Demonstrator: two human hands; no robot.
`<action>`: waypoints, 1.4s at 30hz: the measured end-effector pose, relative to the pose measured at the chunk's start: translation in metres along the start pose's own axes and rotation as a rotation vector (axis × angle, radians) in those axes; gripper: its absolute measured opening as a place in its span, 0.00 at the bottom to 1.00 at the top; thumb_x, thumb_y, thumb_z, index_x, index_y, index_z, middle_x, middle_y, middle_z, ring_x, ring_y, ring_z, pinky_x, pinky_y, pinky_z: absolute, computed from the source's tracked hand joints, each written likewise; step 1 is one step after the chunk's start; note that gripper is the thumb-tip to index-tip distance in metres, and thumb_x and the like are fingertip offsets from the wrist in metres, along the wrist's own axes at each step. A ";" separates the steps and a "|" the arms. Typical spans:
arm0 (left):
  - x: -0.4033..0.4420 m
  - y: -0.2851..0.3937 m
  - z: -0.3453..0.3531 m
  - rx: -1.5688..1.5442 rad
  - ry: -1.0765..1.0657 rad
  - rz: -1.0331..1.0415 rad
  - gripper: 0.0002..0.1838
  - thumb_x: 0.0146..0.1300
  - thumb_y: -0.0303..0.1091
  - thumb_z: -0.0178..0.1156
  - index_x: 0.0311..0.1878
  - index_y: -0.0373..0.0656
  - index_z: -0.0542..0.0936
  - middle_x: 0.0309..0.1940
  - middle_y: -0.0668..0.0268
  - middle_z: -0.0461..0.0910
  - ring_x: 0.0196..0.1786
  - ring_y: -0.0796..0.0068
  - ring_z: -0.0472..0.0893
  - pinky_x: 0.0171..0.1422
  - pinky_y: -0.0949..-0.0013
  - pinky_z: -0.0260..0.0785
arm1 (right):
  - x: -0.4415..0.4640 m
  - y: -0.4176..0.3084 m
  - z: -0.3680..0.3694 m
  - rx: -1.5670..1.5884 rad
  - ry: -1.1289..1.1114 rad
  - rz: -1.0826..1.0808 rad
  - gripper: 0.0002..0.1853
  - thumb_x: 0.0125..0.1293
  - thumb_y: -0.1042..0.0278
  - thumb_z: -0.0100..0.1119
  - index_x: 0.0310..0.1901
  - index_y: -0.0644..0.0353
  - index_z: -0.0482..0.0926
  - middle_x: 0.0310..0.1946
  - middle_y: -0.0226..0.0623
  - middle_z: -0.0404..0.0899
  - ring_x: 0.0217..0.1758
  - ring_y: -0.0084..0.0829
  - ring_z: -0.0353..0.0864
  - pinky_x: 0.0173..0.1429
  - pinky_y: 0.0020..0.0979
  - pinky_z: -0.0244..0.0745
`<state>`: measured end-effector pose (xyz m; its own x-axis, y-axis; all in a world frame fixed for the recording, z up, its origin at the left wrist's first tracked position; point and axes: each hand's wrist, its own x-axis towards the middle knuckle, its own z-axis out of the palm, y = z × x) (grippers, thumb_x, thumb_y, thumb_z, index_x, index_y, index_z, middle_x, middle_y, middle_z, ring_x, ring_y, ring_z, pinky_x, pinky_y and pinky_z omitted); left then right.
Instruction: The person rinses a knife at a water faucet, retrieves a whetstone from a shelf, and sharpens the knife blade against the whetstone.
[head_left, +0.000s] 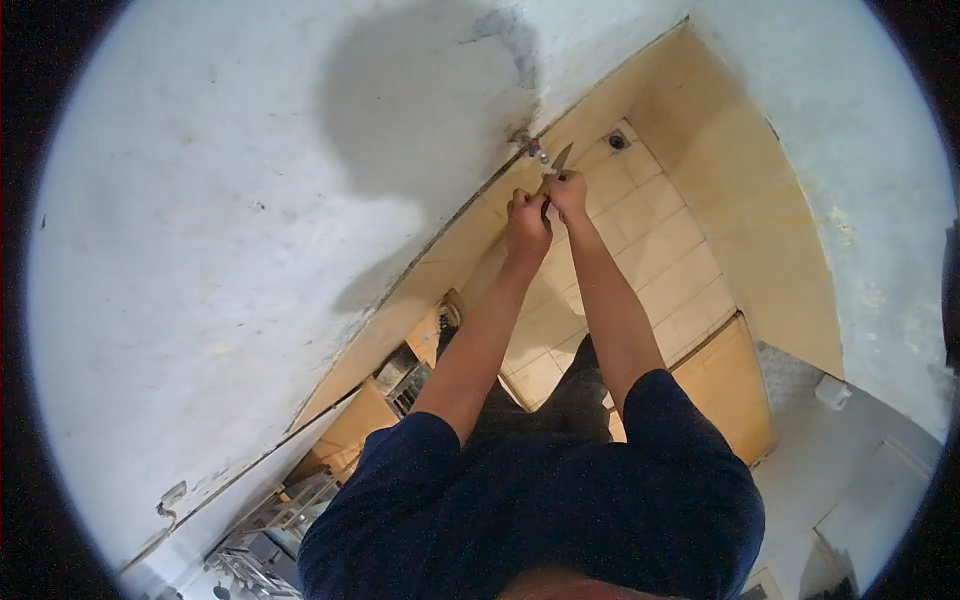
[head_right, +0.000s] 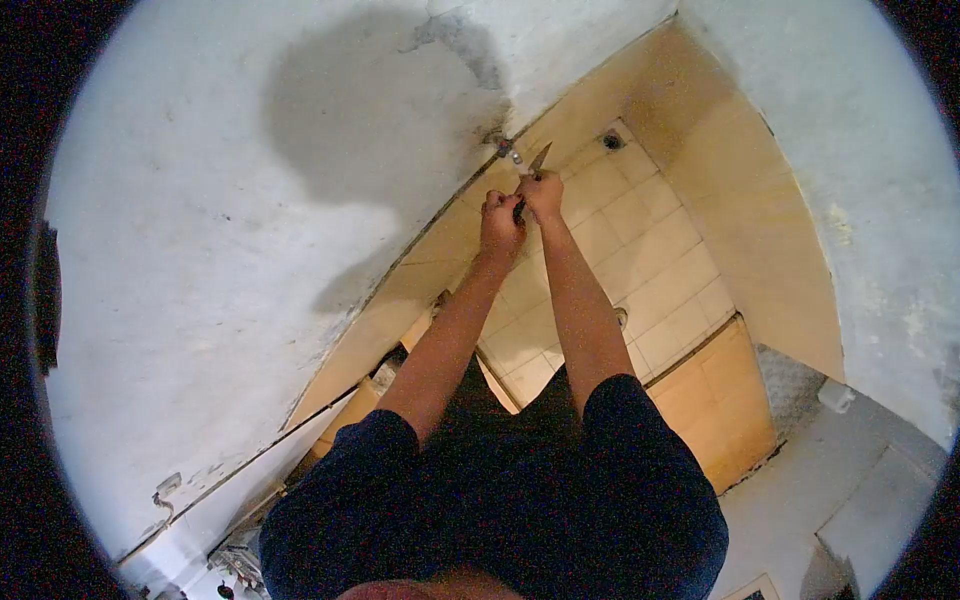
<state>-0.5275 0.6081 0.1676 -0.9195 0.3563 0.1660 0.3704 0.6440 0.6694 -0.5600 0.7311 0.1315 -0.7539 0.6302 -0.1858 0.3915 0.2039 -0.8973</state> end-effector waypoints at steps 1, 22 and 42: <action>-0.002 0.004 -0.004 -0.029 0.030 -0.039 0.15 0.56 0.26 0.63 0.48 0.38 0.76 0.46 0.48 0.75 0.48 0.45 0.78 0.53 0.50 0.73 | 0.009 0.006 0.006 -0.021 0.006 -0.018 0.16 0.60 0.60 0.63 0.30 0.70 0.83 0.25 0.54 0.82 0.31 0.48 0.84 0.37 0.43 0.75; 0.000 0.005 -0.033 0.117 -0.312 -0.149 0.23 0.69 0.44 0.54 0.52 0.29 0.73 0.35 0.42 0.82 0.40 0.45 0.84 0.45 0.49 0.76 | 0.062 0.058 0.048 -0.095 -0.015 0.087 0.25 0.70 0.54 0.50 0.38 0.75 0.80 0.40 0.69 0.79 0.42 0.58 0.82 0.49 0.50 0.75; 0.149 -0.055 0.113 -1.307 -0.340 -0.910 0.13 0.69 0.40 0.53 0.30 0.46 0.77 0.25 0.64 0.80 0.16 0.75 0.72 0.17 0.76 0.60 | -0.064 0.011 -0.103 0.594 -0.227 0.438 0.11 0.75 0.69 0.44 0.54 0.61 0.59 0.36 0.55 0.80 0.26 0.38 0.83 0.29 0.35 0.82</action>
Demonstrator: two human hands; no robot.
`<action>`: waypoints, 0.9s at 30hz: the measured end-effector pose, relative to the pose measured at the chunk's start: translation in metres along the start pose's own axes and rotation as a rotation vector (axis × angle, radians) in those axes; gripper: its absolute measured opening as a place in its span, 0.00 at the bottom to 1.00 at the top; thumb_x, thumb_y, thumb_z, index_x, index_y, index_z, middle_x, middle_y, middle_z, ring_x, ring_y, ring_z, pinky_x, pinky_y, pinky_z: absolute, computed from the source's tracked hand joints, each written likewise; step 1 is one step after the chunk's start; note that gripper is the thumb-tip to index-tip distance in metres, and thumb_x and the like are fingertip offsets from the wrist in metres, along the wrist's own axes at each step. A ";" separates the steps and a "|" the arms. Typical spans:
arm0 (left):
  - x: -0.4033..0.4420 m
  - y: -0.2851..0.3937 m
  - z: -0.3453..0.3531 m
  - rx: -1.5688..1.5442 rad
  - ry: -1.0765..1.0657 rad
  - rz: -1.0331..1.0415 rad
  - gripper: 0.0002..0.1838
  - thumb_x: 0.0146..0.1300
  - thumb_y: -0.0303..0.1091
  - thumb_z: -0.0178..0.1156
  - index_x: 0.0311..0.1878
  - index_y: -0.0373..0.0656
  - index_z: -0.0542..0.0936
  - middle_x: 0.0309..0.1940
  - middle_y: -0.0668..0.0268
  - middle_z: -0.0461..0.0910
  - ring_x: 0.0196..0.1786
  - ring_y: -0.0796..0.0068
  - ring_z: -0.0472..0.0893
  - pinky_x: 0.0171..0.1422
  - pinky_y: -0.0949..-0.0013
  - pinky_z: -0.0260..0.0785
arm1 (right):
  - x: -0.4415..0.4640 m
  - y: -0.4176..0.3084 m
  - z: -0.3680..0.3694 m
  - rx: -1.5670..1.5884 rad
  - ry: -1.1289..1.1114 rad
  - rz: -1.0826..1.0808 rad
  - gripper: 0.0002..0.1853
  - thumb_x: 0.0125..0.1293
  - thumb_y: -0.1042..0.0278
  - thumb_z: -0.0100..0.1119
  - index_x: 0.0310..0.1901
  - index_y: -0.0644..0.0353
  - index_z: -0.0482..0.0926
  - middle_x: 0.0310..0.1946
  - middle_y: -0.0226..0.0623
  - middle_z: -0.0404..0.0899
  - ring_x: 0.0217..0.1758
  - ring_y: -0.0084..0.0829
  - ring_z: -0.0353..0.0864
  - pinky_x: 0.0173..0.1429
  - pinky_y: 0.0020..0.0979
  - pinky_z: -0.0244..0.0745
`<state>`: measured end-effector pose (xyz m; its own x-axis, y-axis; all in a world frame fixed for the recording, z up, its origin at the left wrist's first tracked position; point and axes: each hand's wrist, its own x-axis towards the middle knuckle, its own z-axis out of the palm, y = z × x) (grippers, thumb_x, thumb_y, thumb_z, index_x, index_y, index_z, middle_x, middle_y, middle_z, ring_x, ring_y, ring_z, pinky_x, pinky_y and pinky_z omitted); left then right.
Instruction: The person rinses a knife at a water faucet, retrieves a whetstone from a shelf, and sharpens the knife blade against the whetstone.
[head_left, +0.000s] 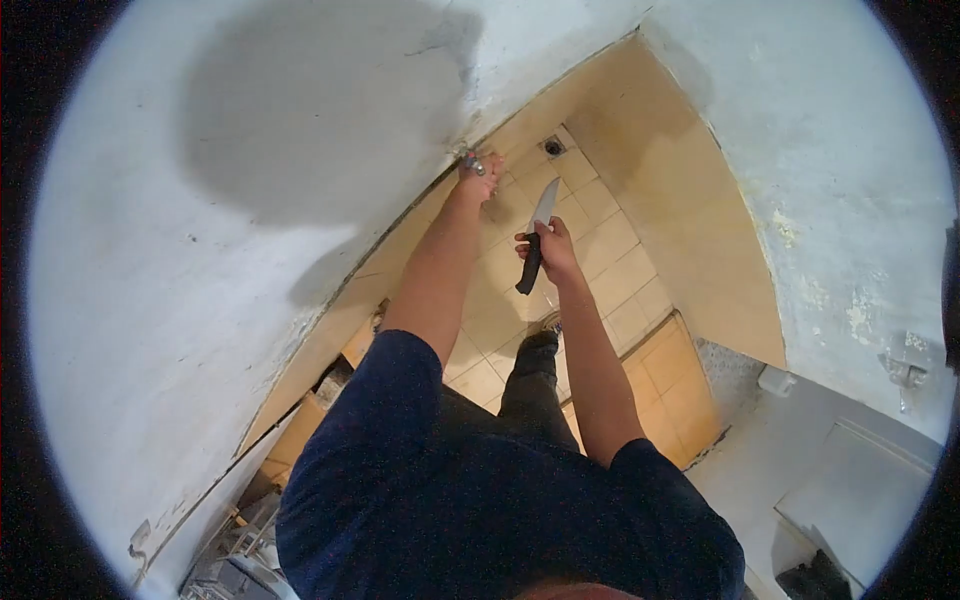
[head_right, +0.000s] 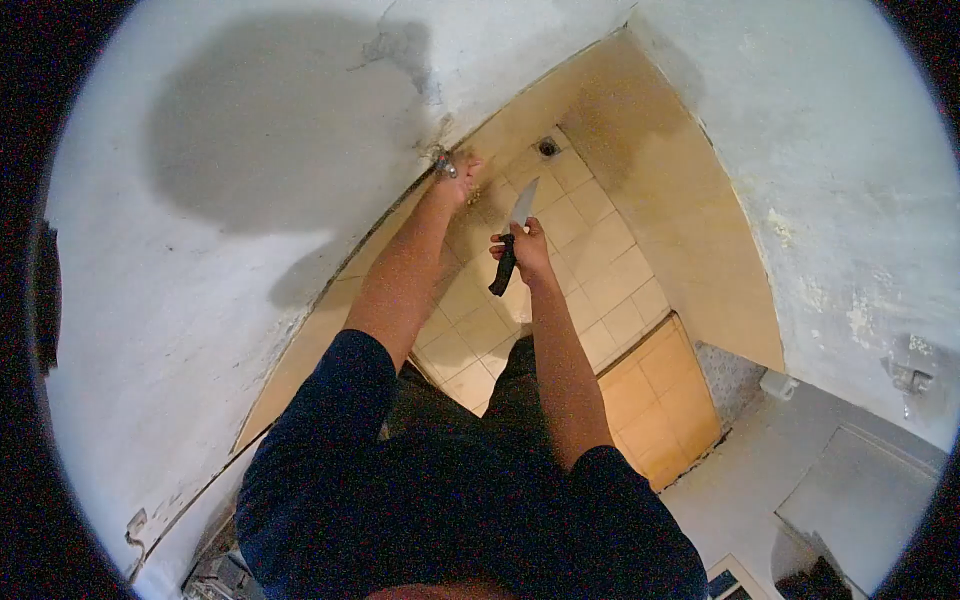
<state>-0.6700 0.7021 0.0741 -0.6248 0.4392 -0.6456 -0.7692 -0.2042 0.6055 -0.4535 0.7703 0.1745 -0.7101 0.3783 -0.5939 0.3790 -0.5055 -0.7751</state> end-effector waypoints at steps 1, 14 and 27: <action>-0.004 -0.003 -0.006 0.001 -0.008 0.002 0.14 0.69 0.43 0.53 0.29 0.46 0.76 0.22 0.66 0.78 0.16 0.75 0.70 0.17 0.74 0.60 | -0.002 0.002 -0.003 -0.021 0.003 -0.004 0.11 0.76 0.69 0.45 0.53 0.60 0.59 0.36 0.54 0.80 0.26 0.37 0.82 0.28 0.35 0.81; -0.136 0.006 -0.017 0.800 0.506 1.004 0.17 0.73 0.43 0.47 0.33 0.40 0.73 0.22 0.51 0.77 0.27 0.48 0.78 0.34 0.53 0.69 | 0.039 0.029 0.058 0.176 -0.008 -0.057 0.09 0.74 0.71 0.48 0.50 0.64 0.64 0.35 0.46 0.80 0.27 0.30 0.78 0.32 0.31 0.77; -0.169 0.059 0.003 1.349 0.282 0.773 0.21 0.73 0.45 0.48 0.31 0.40 0.79 0.25 0.50 0.81 0.30 0.47 0.83 0.37 0.48 0.75 | 0.057 0.014 0.097 0.222 -0.042 -0.061 0.11 0.72 0.73 0.49 0.51 0.69 0.69 0.35 0.41 0.78 0.31 0.31 0.79 0.35 0.34 0.79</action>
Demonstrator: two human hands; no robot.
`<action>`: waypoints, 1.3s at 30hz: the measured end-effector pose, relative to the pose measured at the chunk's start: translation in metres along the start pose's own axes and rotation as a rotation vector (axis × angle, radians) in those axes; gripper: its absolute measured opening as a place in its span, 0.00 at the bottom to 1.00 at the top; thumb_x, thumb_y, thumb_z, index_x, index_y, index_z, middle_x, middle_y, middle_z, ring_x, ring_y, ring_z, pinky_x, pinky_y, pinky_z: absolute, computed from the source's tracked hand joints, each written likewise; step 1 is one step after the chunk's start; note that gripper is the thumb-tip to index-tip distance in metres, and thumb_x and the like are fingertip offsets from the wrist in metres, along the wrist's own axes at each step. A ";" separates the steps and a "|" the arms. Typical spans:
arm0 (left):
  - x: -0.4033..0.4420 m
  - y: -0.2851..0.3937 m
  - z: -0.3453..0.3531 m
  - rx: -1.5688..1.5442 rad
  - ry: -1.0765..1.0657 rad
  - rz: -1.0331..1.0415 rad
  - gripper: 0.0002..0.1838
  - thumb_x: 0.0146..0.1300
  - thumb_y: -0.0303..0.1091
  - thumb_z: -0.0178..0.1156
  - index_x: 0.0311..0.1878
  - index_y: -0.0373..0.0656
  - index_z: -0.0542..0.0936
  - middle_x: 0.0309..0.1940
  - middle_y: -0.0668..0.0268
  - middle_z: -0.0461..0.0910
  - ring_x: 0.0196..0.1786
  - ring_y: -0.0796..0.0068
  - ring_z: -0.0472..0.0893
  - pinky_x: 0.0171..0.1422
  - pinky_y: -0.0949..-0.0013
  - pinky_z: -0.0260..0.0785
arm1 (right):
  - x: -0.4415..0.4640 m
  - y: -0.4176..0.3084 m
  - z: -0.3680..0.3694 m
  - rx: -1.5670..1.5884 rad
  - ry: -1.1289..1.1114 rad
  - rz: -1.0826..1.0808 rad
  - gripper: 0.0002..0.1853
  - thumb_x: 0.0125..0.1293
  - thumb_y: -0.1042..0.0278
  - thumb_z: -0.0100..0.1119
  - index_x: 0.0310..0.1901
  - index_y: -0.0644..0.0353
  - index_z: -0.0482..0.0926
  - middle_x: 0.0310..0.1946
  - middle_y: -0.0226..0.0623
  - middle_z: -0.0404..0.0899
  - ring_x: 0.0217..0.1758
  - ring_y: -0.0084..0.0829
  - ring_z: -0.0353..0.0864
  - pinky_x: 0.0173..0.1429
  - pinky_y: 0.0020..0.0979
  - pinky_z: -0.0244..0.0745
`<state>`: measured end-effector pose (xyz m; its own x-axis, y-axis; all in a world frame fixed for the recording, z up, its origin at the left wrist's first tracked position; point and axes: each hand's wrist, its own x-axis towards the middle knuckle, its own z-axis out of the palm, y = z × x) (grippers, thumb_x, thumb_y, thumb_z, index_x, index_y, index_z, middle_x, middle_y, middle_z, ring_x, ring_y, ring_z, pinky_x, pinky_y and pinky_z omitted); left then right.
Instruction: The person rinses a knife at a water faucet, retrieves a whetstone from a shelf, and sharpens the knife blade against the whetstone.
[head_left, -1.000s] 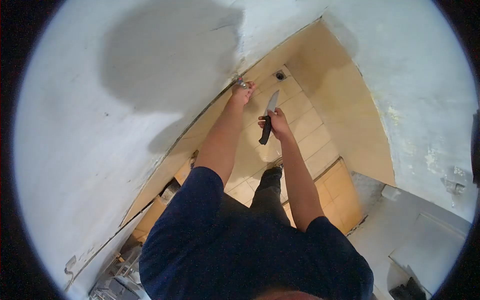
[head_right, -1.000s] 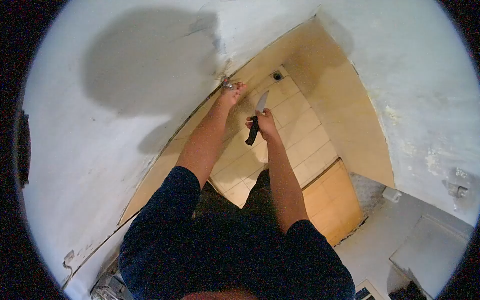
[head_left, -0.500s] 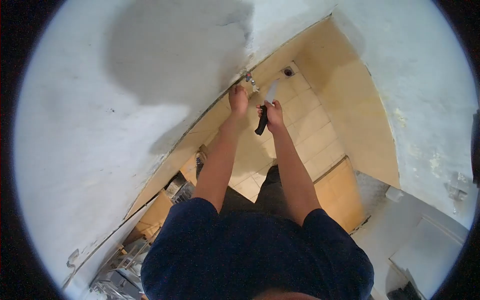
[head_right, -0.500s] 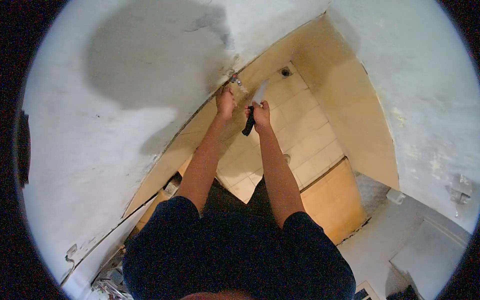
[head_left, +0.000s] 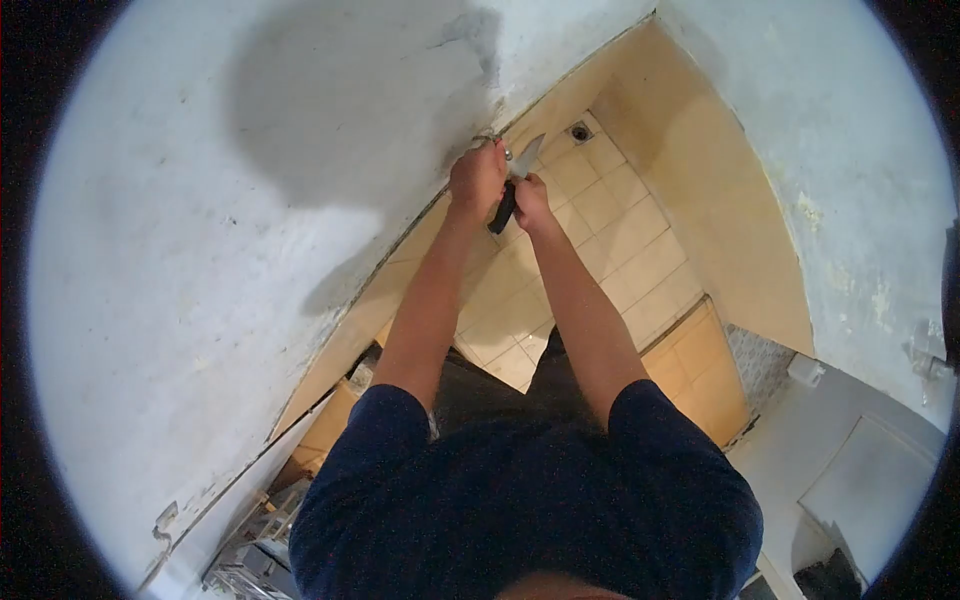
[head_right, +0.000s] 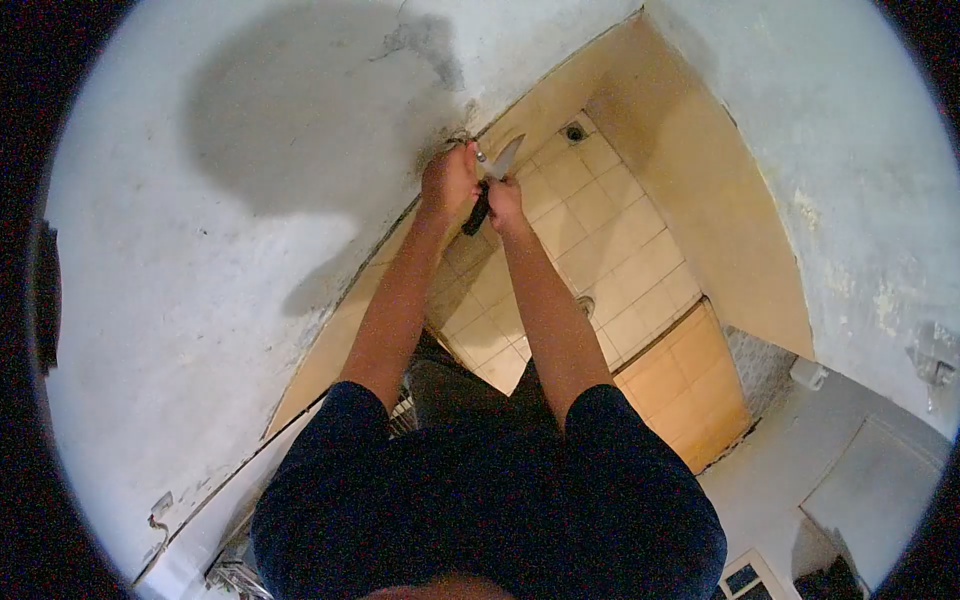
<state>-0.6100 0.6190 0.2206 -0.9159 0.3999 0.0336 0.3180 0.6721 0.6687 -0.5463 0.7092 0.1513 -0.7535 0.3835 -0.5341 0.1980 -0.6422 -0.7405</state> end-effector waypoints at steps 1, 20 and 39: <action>0.001 0.001 0.001 0.009 -0.004 -0.022 0.21 0.73 0.45 0.47 0.30 0.40 0.79 0.25 0.49 0.81 0.30 0.47 0.83 0.37 0.48 0.75 | 0.001 0.000 0.001 -0.009 0.017 -0.010 0.12 0.71 0.73 0.50 0.52 0.69 0.69 0.35 0.40 0.78 0.31 0.31 0.78 0.35 0.34 0.79; 0.075 -0.090 0.187 -1.548 -0.174 -0.759 0.05 0.69 0.32 0.56 0.42 0.43 0.80 0.33 0.61 0.80 0.28 0.72 0.80 0.26 0.77 0.71 | -0.038 -0.026 -0.061 -0.296 0.085 -0.112 0.10 0.67 0.76 0.55 0.47 0.69 0.70 0.34 0.42 0.77 0.29 0.30 0.81 0.35 0.30 0.82; -0.016 -0.003 0.001 -0.260 0.313 0.151 0.11 0.68 0.36 0.55 0.42 0.38 0.78 0.35 0.48 0.79 0.43 0.44 0.79 0.46 0.50 0.69 | -0.044 -0.014 -0.024 -0.124 -0.184 0.151 0.23 0.72 0.73 0.50 0.64 0.66 0.55 0.41 0.53 0.81 0.38 0.43 0.86 0.39 0.41 0.85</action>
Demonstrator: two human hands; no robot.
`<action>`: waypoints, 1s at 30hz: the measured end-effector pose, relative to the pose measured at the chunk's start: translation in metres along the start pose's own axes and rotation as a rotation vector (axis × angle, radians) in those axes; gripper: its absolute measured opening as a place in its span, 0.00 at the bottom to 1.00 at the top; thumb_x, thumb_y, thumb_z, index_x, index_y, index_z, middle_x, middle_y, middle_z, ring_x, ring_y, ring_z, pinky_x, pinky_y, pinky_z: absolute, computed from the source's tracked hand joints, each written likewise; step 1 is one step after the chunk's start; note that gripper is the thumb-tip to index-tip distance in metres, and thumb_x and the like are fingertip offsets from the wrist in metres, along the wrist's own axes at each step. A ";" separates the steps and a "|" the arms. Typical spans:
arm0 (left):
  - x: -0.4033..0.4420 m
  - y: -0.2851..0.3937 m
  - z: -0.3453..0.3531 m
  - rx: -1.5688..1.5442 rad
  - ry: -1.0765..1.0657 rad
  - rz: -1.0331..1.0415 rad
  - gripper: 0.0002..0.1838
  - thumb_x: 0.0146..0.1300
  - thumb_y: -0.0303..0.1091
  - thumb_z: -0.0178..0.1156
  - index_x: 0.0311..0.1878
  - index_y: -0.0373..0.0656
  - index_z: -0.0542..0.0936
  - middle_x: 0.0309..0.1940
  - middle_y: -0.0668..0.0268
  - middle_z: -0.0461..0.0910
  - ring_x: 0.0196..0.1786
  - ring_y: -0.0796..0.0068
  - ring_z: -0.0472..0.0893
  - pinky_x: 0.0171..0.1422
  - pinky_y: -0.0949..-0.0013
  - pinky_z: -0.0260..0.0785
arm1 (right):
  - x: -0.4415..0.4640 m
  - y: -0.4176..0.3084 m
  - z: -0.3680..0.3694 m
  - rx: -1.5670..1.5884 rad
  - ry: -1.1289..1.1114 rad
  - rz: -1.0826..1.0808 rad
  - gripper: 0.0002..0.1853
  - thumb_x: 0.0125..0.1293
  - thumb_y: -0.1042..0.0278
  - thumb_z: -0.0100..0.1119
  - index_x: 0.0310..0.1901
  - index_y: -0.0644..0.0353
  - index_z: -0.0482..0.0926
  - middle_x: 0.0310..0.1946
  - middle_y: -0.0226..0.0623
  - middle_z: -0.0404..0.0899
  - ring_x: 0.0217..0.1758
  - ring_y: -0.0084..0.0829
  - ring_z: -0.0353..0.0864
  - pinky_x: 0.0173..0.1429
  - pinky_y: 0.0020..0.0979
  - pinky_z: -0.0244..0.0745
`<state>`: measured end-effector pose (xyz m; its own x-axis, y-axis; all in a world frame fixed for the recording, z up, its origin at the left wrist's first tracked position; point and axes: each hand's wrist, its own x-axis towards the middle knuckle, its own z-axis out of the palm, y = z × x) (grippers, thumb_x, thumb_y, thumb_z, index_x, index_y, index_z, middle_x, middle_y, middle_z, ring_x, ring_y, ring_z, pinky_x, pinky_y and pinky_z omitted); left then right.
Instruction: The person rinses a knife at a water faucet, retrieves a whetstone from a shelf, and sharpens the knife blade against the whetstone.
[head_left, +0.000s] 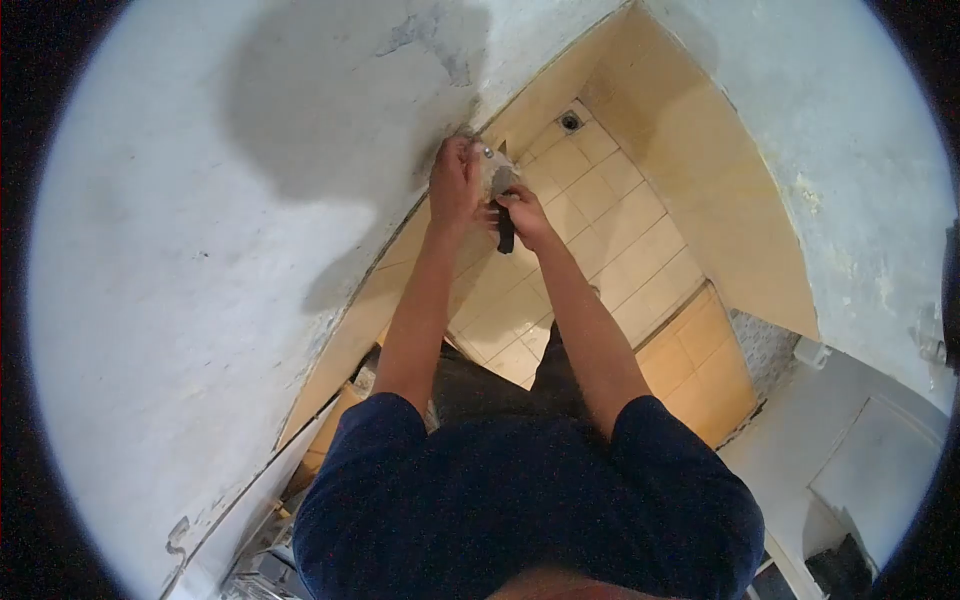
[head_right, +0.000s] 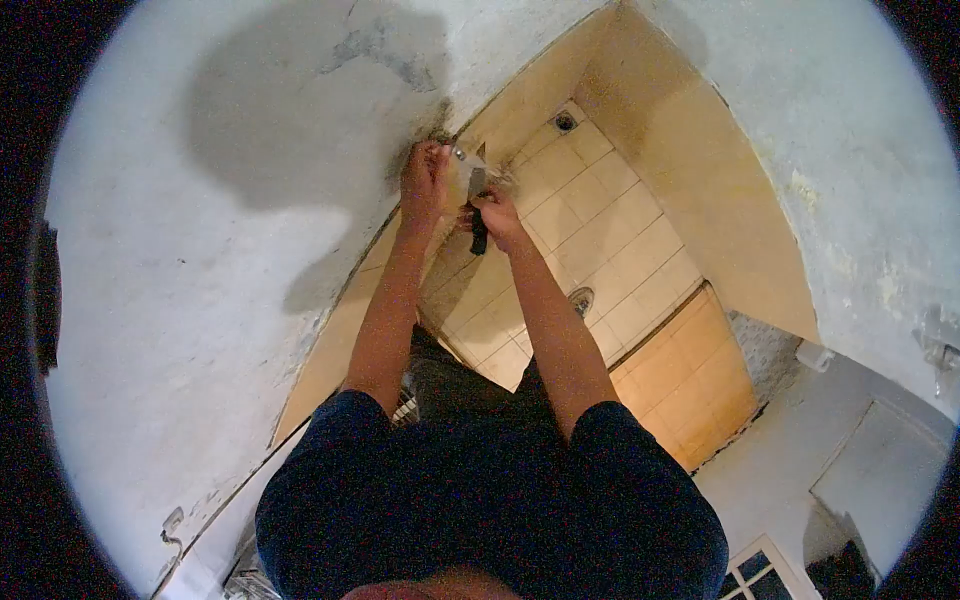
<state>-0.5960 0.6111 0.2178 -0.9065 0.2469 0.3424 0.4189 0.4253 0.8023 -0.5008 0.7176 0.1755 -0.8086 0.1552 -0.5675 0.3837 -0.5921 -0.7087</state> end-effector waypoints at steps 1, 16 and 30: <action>0.003 0.002 -0.003 0.025 -0.030 0.024 0.10 0.67 0.36 0.56 0.43 0.38 0.78 0.35 0.49 0.79 0.43 0.46 0.79 0.46 0.50 0.69 | -0.004 -0.001 0.000 -0.022 0.012 0.002 0.23 0.72 0.72 0.50 0.64 0.65 0.56 0.42 0.53 0.81 0.38 0.43 0.86 0.39 0.41 0.85; 0.024 -0.017 -0.006 0.186 -0.189 0.356 0.09 0.67 0.29 0.52 0.47 0.40 0.78 0.46 0.52 0.79 0.49 0.47 0.79 0.51 0.50 0.72 | -0.043 -0.004 0.004 -0.050 0.011 -0.039 0.15 0.72 0.71 0.52 0.57 0.62 0.64 0.38 0.49 0.82 0.32 0.40 0.85 0.34 0.38 0.84; -0.096 0.032 0.010 -0.821 -0.555 -0.887 0.13 0.65 0.47 0.66 0.35 0.47 0.83 0.27 0.76 0.79 0.34 0.79 0.77 0.39 0.73 0.65 | -0.104 -0.002 -0.020 -0.151 0.219 -0.119 0.12 0.77 0.57 0.46 0.50 0.54 0.62 0.25 0.30 0.71 0.21 0.22 0.68 0.22 0.28 0.67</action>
<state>-0.4947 0.6099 0.2052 -0.6308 0.5641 -0.5328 -0.6301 0.0283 0.7760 -0.4084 0.7188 0.2271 -0.7425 0.3938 -0.5419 0.3668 -0.4379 -0.8208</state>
